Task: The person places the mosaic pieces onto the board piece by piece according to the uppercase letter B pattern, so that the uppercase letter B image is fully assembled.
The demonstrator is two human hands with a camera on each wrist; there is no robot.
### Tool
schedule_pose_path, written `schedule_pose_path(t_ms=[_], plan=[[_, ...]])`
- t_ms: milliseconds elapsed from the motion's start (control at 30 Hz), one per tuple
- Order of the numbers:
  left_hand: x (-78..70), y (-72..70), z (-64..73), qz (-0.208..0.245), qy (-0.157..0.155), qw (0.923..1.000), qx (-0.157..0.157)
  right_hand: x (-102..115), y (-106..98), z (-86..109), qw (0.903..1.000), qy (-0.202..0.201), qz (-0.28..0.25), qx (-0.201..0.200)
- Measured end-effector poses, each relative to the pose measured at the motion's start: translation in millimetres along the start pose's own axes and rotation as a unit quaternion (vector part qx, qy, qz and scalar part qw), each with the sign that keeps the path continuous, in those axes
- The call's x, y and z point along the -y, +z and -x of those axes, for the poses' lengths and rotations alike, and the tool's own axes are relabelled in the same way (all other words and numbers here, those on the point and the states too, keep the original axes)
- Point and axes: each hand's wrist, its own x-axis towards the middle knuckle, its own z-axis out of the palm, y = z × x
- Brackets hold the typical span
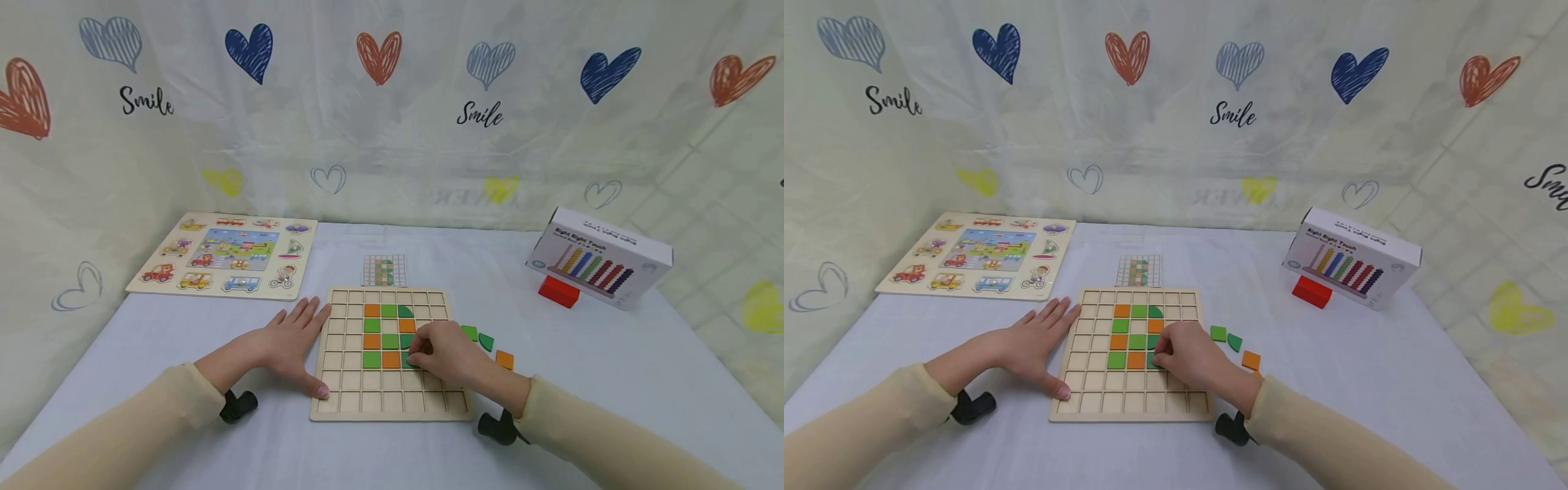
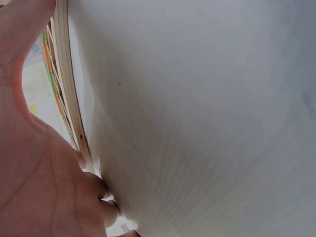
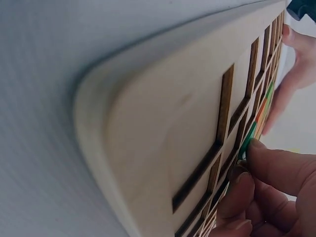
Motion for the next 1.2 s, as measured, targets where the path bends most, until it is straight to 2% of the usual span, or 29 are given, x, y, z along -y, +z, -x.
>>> schedule_pose_path(t_ms=[167, 467, 667, 800, 1033, 1200], plan=[[0.3, 0.2, 0.1, 0.003, 0.001, 1.0000, -0.001, 0, -1, 0.6, 1.0000, 0.004, 0.002, 0.004], [0.4, -0.1, 0.0, 0.006, -0.001, 1.0000, 0.002, -8, -11, 4.9, 0.9991, -0.027, 0.001, 0.032], [1.0, 0.4, -1.2, 0.005, -0.001, 1.0000, 0.002, -15, -26, 10.6, 0.9997, -0.010, 0.003, 0.022], [0.8, -0.1, -1.0, 0.001, -0.003, 1.0000, 0.003, -30, -43, 15.9, 0.9999, 0.003, 0.010, 0.010], [-0.5, -0.9, -0.6, -0.001, -0.005, 1.0000, 0.005, -74, -70, 22.4, 0.9991, 0.028, 0.025, -0.020], [-1.6, -1.6, 1.3, 0.001, -0.005, 1.0000, 0.005, -92, -77, 26.8, 0.9984, 0.048, 0.030, -0.010]])
